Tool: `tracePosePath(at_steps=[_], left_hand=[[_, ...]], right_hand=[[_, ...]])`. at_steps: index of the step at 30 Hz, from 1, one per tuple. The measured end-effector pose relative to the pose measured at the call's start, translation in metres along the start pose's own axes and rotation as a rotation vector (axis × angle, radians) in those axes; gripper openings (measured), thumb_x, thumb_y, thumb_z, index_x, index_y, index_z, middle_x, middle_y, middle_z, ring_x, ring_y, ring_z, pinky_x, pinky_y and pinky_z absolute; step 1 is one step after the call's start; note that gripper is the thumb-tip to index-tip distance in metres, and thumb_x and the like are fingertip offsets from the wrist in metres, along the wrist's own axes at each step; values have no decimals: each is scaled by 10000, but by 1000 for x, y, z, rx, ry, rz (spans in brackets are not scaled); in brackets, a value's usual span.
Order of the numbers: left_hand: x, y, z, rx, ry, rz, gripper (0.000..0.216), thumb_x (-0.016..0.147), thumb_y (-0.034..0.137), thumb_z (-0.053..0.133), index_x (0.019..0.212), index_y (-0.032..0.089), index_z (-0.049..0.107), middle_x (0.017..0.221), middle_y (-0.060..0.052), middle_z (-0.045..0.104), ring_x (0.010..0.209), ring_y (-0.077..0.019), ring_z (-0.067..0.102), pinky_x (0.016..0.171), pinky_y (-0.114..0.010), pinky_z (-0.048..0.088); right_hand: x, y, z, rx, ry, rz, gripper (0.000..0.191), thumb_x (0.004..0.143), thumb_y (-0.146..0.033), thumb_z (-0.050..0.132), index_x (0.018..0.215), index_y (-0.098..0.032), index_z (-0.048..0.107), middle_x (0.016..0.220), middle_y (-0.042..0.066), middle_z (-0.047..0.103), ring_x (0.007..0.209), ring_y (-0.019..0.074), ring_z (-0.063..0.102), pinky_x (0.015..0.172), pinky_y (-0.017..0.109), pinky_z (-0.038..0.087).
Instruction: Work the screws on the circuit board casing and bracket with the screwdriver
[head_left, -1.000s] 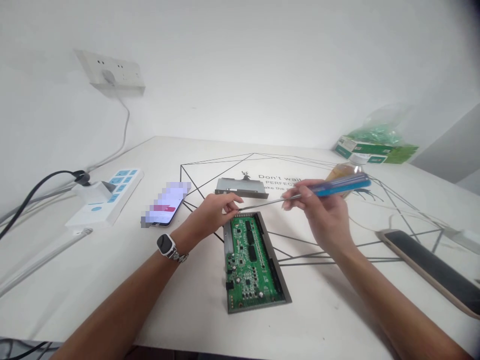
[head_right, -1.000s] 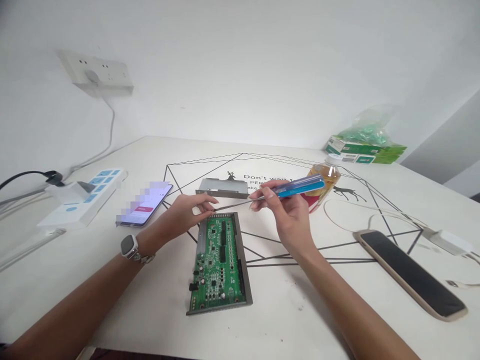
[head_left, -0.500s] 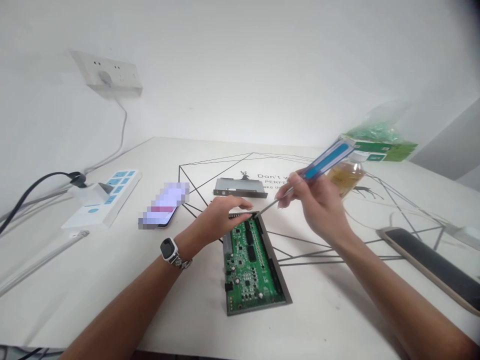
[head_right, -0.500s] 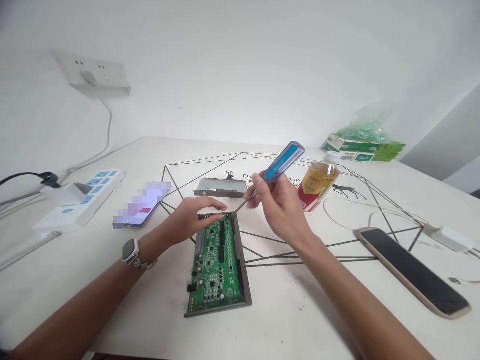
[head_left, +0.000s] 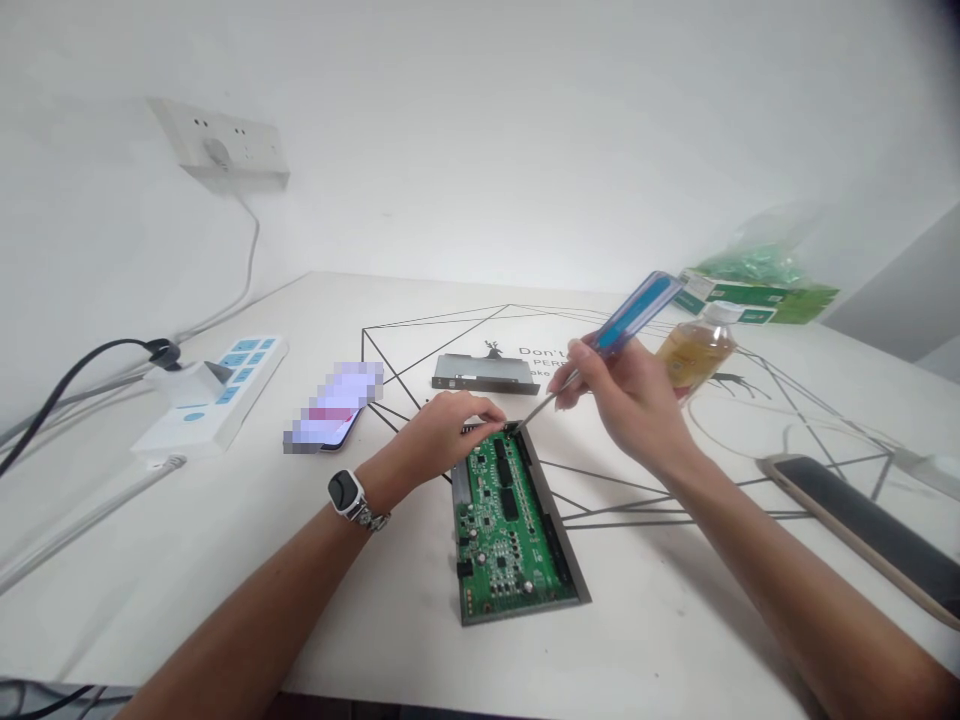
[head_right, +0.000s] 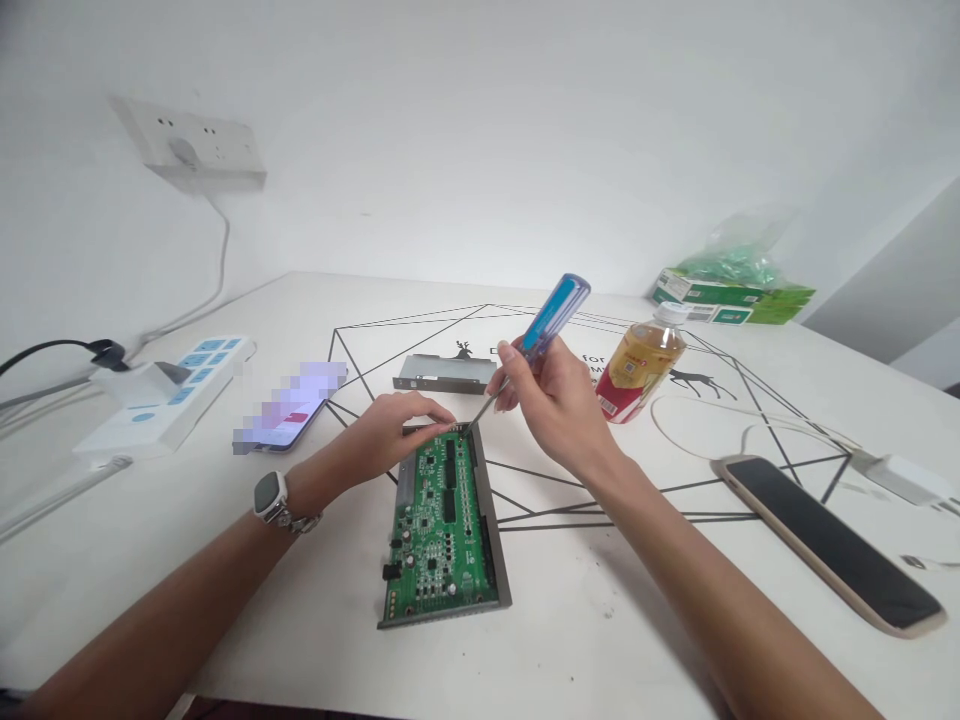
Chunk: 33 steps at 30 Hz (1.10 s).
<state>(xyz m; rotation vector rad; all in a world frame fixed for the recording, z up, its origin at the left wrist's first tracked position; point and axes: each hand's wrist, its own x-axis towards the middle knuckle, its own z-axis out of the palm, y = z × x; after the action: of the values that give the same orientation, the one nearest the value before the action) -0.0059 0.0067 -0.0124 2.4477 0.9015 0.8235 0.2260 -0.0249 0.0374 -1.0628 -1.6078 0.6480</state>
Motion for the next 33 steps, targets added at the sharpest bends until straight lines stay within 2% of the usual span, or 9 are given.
tracePosePath(at_steps=[6,12,19,22,24,26,28,31,33], left_hand=[[-1,-4,2,17,-1,-10,149,986,259,602,1023,203,735,1004,-31,781,951,-201,700,864,-340,510],[-1,-5,0,12,16,-32,172,992,280,582,992,207,737,990,-26,784,934,-207,701,846,-339,511],[1,-4,3,13,37,-50,179,984,285,576,953,210,736,959,-19,783,912,-204,699,828,-336,506],[1,-4,5,9,44,-44,182,983,293,575,958,210,735,957,-26,782,905,-205,695,815,-333,506],[2,-4,5,9,46,-46,183,983,296,576,962,210,736,957,-28,783,905,-205,694,811,-330,504],[2,-4,5,21,48,-44,184,982,298,578,957,212,738,946,-26,784,888,-204,693,806,-331,500],[2,-4,4,38,53,-38,186,981,299,578,948,214,740,939,-26,784,879,-206,690,813,-338,495],[2,-4,4,47,57,-37,193,981,307,573,954,213,739,942,-31,783,881,-212,684,817,-348,495],[2,-5,5,49,56,-39,197,980,310,570,949,213,738,939,-33,782,875,-215,684,811,-352,496]], right_hand=[[18,-10,6,-69,-127,25,338,980,-537,577,983,-199,557,774,40,744,609,163,695,590,307,568],[31,-10,8,42,-405,97,279,896,-429,713,938,-153,693,860,71,741,738,174,698,701,331,587],[28,14,22,-8,-127,62,387,784,-455,821,701,-202,540,615,-7,628,564,139,585,564,297,488],[26,15,21,-159,-146,37,307,871,-485,722,862,-192,630,818,44,707,637,157,621,579,308,508],[23,11,17,-188,-267,36,310,929,-459,646,1095,-197,664,1119,97,726,746,179,680,603,318,548],[20,8,13,-150,-388,57,337,964,-425,591,1203,-195,651,1215,120,711,812,198,715,601,319,572],[19,5,14,-130,-408,97,306,971,-424,580,1091,-162,684,1021,118,759,764,206,731,589,319,573],[17,6,21,-243,-233,118,332,918,-465,667,770,-168,642,646,46,698,581,188,690,578,323,541],[17,7,24,-339,-146,79,356,877,-497,717,740,-182,625,620,37,686,574,192,675,583,331,533]])
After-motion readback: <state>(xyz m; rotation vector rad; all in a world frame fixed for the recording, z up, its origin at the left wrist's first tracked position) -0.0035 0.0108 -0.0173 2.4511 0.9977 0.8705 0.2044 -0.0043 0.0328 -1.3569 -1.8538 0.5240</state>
